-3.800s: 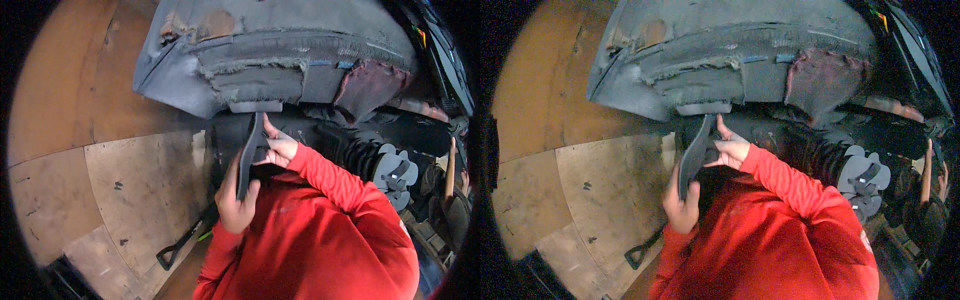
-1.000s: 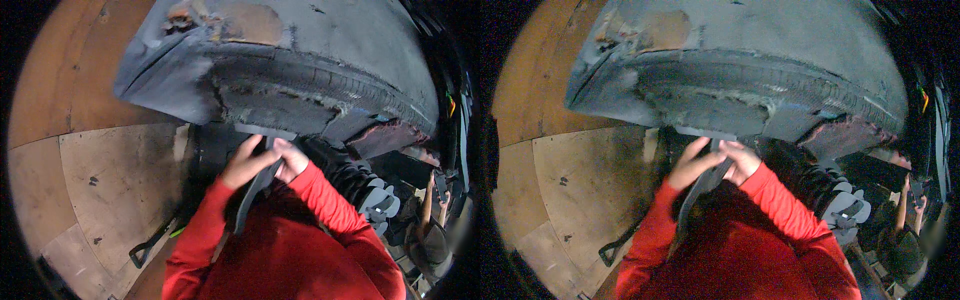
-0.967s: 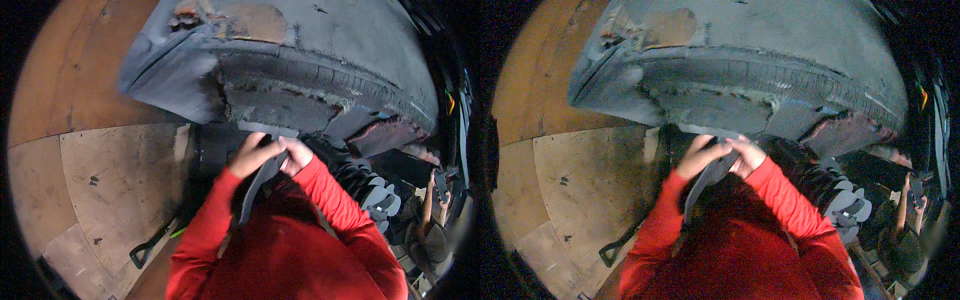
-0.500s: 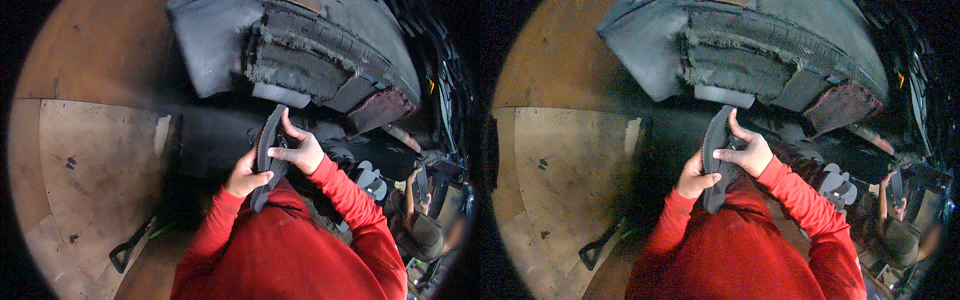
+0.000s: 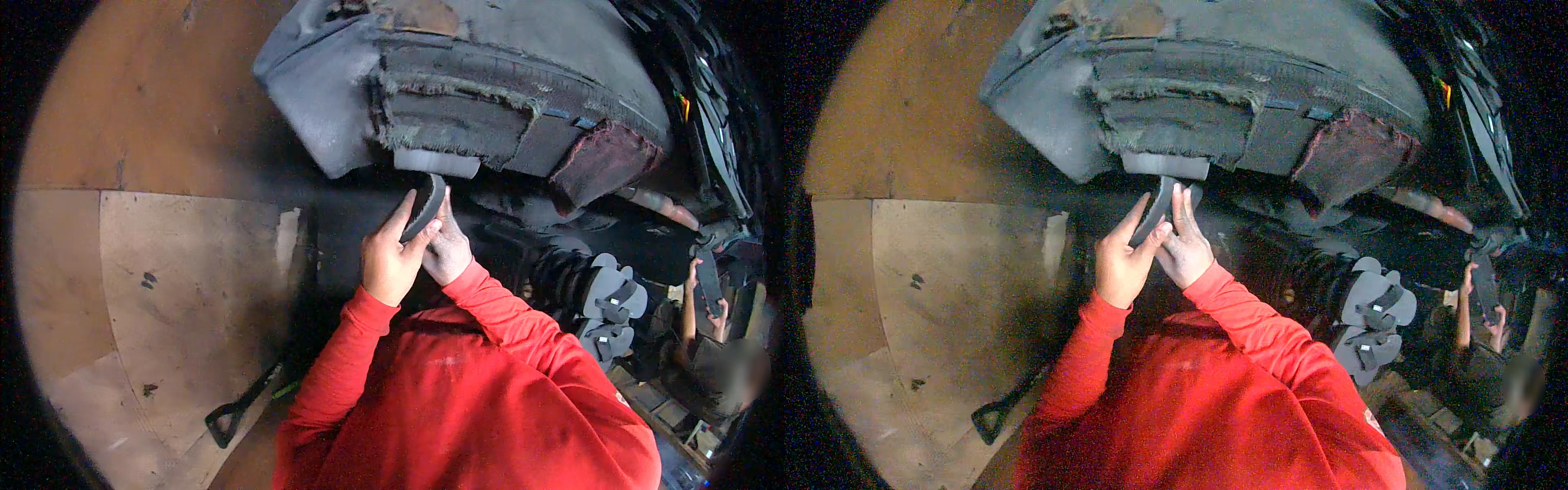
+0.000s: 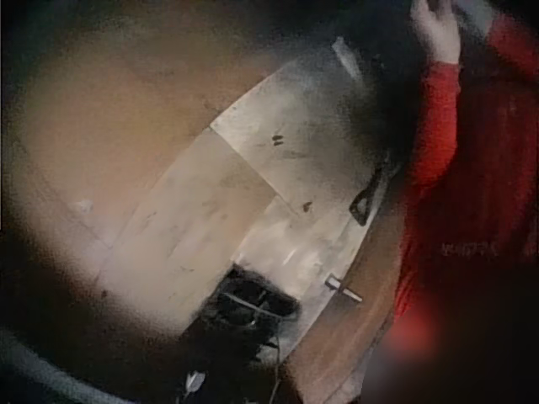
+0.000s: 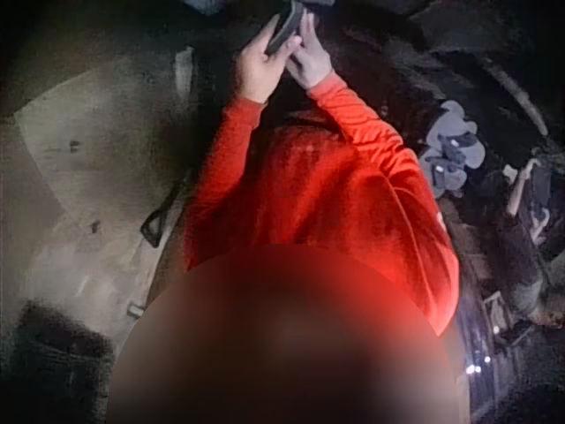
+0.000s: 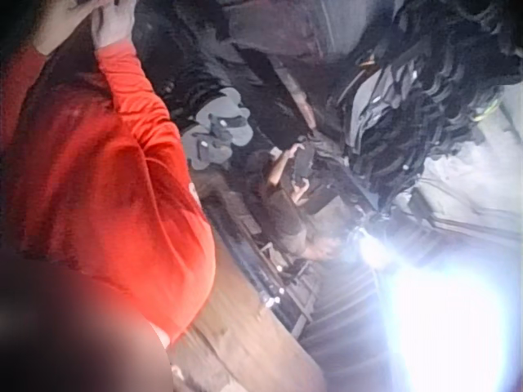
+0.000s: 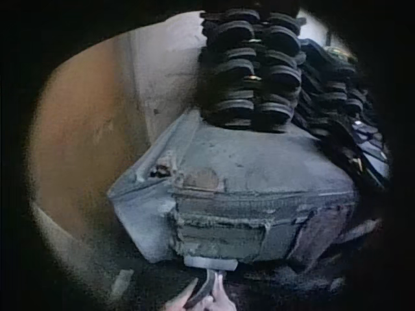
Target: The person repeatedly picks up a grey flip-flop and a separate sole piece, presses them together, and places the assembled pair on a nearby pile. The process is repeated multiple times with different flip-flops.
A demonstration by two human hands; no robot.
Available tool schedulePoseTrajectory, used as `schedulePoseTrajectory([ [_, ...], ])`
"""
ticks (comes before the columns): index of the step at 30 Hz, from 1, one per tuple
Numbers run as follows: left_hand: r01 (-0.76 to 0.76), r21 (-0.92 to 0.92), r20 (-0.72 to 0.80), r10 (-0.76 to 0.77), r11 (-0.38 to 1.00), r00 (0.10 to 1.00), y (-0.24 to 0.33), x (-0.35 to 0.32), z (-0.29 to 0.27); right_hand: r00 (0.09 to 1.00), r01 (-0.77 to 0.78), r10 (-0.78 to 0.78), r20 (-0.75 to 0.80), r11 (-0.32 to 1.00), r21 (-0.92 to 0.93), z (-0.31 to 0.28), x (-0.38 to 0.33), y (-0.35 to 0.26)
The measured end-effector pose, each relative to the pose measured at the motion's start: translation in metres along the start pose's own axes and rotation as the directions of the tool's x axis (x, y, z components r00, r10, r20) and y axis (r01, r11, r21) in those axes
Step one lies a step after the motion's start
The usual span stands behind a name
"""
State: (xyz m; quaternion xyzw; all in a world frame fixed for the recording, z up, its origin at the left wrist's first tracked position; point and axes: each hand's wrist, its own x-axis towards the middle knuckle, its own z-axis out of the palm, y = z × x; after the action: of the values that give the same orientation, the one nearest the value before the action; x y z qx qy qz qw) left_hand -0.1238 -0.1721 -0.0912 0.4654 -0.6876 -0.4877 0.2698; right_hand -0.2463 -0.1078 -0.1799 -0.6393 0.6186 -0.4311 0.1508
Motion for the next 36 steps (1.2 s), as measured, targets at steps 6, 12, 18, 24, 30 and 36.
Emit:
schedulePoseTrajectory([
  [6, -0.137, 0.334, -0.035, 0.157, 0.933, 0.987, 0.017, 0.009, -0.007, 0.988, -0.133, 0.103, 0.111, 0.942, 0.307, -0.011, 0.007, -0.019],
  [12, -0.015, 0.377, -0.017, 0.023, 0.926, 1.0, 0.032, 0.013, -0.007, 0.971, -0.194, 0.112, 0.212, 0.885, 0.423, -0.041, 0.018, -0.037],
  [18, 0.091, 0.313, 0.036, -0.107, 0.945, 0.994, 0.041, 0.019, -0.005, 0.903, -0.371, 0.177, 0.391, 0.78, 0.504, -0.06, 0.026, -0.042],
  [24, 0.21, 0.177, 0.08, -0.226, 0.962, 0.971, 0.004, 0.06, 0.031, 0.694, -0.711, 0.434, 0.574, 0.538, 0.453, -0.066, 0.048, -0.003],
  [30, 0.061, -0.325, -0.063, -0.086, 0.944, 0.994, -0.015, 0.011, 0.042, 0.911, -0.293, 0.227, 0.346, 0.944, 0.152, -0.063, 0.021, -0.01],
  [36, 0.03, -0.507, -0.059, -0.07, 0.862, 0.996, -0.017, -0.007, 0.033, 0.935, -0.176, 0.171, 0.31, 0.984, -0.011, -0.064, 0.014, -0.022],
])
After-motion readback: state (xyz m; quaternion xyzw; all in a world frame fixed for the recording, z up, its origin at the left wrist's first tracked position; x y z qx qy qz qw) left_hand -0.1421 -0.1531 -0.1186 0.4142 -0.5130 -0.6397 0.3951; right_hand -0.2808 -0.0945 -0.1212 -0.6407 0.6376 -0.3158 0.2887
